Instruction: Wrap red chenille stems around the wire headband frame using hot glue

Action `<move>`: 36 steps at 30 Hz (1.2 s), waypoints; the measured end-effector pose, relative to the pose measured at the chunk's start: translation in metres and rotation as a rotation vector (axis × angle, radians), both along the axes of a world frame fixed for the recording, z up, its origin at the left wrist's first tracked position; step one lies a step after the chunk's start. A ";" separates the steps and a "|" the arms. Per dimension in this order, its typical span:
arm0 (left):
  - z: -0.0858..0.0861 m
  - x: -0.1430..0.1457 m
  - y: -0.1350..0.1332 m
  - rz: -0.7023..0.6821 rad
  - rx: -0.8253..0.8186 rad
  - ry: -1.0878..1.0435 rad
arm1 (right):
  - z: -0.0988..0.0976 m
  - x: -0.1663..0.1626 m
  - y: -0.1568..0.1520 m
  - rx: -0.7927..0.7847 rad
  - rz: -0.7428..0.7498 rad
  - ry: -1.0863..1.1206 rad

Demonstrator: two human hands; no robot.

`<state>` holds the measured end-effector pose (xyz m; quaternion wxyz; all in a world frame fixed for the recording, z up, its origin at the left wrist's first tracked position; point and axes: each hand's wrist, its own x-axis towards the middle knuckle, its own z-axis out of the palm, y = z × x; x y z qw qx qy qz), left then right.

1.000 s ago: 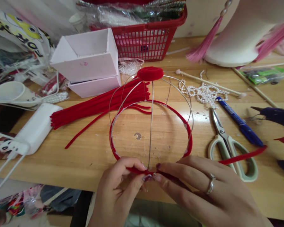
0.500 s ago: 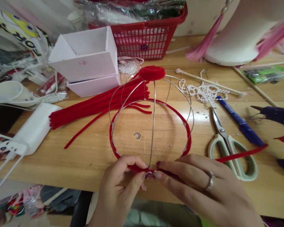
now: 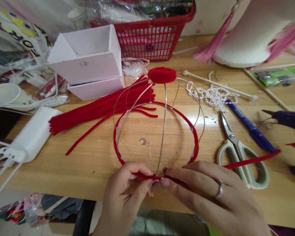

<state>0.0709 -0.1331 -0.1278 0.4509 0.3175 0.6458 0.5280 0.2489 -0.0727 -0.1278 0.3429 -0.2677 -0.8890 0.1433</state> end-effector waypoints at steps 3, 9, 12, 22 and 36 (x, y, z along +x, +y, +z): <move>-0.001 -0.001 0.000 -0.029 0.045 0.047 | 0.000 0.001 -0.001 0.013 -0.007 -0.007; -0.008 -0.008 -0.001 -0.125 0.137 0.177 | 0.001 0.000 -0.002 0.014 -0.043 -0.005; -0.013 -0.012 -0.002 -0.158 0.179 0.226 | 0.001 -0.002 -0.002 0.012 -0.054 -0.011; -0.015 -0.013 -0.003 -0.173 0.182 0.205 | 0.000 -0.003 0.000 -0.008 -0.034 -0.011; -0.006 -0.008 0.000 -0.134 0.057 0.147 | -0.002 0.000 -0.002 -0.011 -0.003 0.000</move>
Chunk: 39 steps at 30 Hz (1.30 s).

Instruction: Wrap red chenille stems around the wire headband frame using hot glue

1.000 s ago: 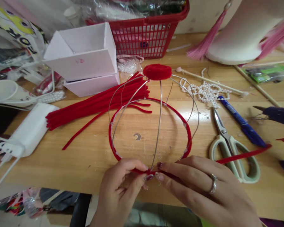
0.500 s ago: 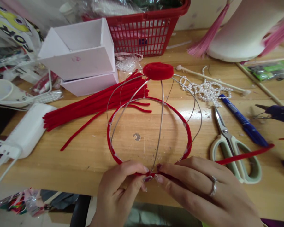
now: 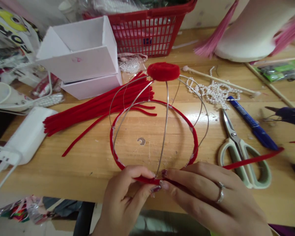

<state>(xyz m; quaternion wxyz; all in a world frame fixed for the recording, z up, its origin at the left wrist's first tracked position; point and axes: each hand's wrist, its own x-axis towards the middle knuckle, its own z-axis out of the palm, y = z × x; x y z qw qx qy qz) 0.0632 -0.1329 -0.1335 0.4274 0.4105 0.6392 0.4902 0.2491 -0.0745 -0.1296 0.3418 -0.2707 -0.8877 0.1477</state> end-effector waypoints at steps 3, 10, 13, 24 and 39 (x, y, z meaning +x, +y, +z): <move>-0.001 -0.001 0.000 0.001 -0.005 -0.015 | 0.000 0.000 0.000 -0.007 0.007 0.002; 0.000 -0.001 0.000 0.000 -0.035 -0.032 | 0.002 -0.002 0.001 -0.001 -0.021 0.000; 0.000 -0.002 0.000 -0.013 -0.034 -0.038 | 0.002 -0.003 0.001 -0.006 -0.016 0.015; -0.004 -0.005 -0.001 -0.039 0.006 -0.010 | 0.001 -0.002 -0.001 -0.023 -0.022 -0.014; 0.002 0.004 0.000 0.048 -0.057 -0.064 | 0.000 0.000 0.003 -0.005 0.016 -0.001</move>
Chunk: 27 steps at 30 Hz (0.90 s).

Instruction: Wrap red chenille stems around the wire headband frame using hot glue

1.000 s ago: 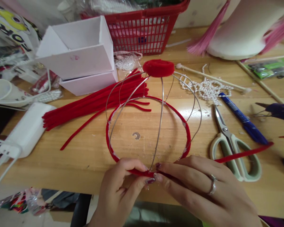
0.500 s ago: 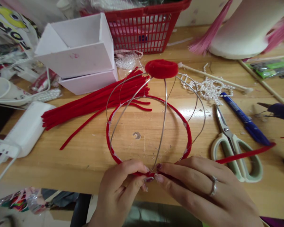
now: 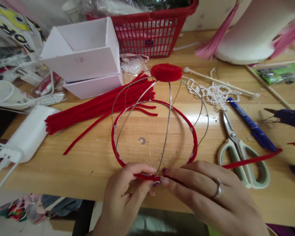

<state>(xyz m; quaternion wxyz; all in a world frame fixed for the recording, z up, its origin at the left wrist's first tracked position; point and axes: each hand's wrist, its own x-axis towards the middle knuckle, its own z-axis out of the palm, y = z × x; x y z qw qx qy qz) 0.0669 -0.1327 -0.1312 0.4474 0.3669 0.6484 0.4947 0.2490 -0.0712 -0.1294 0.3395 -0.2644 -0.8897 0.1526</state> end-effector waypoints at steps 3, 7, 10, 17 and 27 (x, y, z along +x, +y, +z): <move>-0.002 -0.003 0.000 -0.050 0.036 0.053 | 0.001 0.001 0.004 -0.003 0.035 -0.016; -0.005 -0.005 0.001 -0.042 0.056 0.063 | 0.001 0.000 0.006 0.036 0.057 -0.010; -0.007 -0.007 0.001 -0.056 0.047 0.011 | 0.001 -0.003 0.006 0.064 0.064 0.042; -0.014 -0.013 0.002 -0.177 0.076 -0.021 | -0.005 -0.005 0.008 0.115 0.093 0.149; -0.007 -0.015 0.012 -0.263 0.030 -0.215 | -0.017 -0.008 0.006 0.151 0.089 0.138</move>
